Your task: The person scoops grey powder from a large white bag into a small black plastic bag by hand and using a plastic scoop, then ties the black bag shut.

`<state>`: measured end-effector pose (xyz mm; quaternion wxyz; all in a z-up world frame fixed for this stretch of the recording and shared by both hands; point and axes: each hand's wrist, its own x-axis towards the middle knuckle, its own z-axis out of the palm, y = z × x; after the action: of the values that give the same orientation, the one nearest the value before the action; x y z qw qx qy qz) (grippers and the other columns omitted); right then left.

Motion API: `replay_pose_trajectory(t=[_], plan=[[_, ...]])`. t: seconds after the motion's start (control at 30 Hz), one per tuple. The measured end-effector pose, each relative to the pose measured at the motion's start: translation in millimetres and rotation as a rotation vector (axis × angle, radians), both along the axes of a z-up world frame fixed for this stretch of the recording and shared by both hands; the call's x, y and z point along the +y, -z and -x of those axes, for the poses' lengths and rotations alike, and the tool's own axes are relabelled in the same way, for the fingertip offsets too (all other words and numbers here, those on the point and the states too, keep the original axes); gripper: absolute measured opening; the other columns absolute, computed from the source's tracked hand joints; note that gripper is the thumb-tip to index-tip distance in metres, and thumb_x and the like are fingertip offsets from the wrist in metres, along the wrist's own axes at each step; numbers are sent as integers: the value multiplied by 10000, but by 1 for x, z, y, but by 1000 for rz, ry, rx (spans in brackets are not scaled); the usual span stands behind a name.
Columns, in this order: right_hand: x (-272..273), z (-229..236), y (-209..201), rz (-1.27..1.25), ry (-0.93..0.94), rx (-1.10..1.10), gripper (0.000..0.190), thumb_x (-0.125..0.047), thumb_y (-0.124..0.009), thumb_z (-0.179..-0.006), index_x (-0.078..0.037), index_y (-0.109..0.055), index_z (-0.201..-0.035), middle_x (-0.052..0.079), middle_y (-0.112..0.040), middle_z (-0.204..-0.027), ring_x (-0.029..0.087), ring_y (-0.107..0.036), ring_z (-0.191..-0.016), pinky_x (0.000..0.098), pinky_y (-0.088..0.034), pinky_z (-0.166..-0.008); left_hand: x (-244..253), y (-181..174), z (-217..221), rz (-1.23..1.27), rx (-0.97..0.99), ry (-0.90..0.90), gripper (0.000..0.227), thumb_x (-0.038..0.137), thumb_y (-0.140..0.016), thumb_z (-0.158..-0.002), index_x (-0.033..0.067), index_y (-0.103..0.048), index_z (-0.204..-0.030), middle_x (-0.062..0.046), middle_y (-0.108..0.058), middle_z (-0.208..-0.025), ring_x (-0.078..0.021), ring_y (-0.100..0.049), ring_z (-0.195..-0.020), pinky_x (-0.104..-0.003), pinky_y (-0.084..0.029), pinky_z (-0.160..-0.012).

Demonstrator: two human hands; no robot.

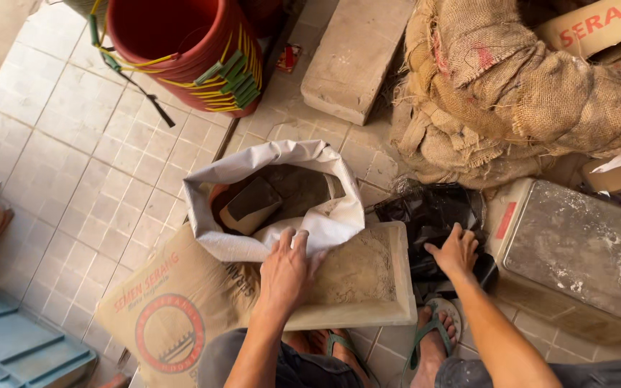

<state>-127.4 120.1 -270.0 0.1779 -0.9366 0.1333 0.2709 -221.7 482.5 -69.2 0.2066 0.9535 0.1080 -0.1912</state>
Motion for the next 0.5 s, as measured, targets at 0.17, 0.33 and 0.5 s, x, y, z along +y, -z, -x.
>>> replay_pose_trajectory(t=[0.17,0.33,0.5], plan=[[-6,32,42,188,-133,-467,463,-256,-880,-838,-147,-688,-1245,162,-653,-1141,439,-600,-1093,544,-534,-885,-7,-4,1,-28,-131,66,463,483,-690,-1011,80,-583,-1212,-164,-585,-1124,-447,-653,-972,-587,-555,-753],[-11,47,48,155,-309,-626,1118,-951,-533,-714,-207,-563,-1549,185,-506,-1435,356,-526,-1259,506,-459,-963,-8,-7,8,-48,-135,102,470,504,-682,-1008,94,-604,-1225,-160,-619,-1096,-438,-634,-982,-581,-531,-778],[-22,59,70,171,-513,-485,805,-598,-820,-760,-303,-592,-1473,71,-539,-1571,363,-436,-1523,602,-376,-1115,-3,-12,23,-115,-86,107,502,530,-671,-1004,107,-588,-1260,-151,-609,-1108,-432,-638,-989,-584,-548,-754]])
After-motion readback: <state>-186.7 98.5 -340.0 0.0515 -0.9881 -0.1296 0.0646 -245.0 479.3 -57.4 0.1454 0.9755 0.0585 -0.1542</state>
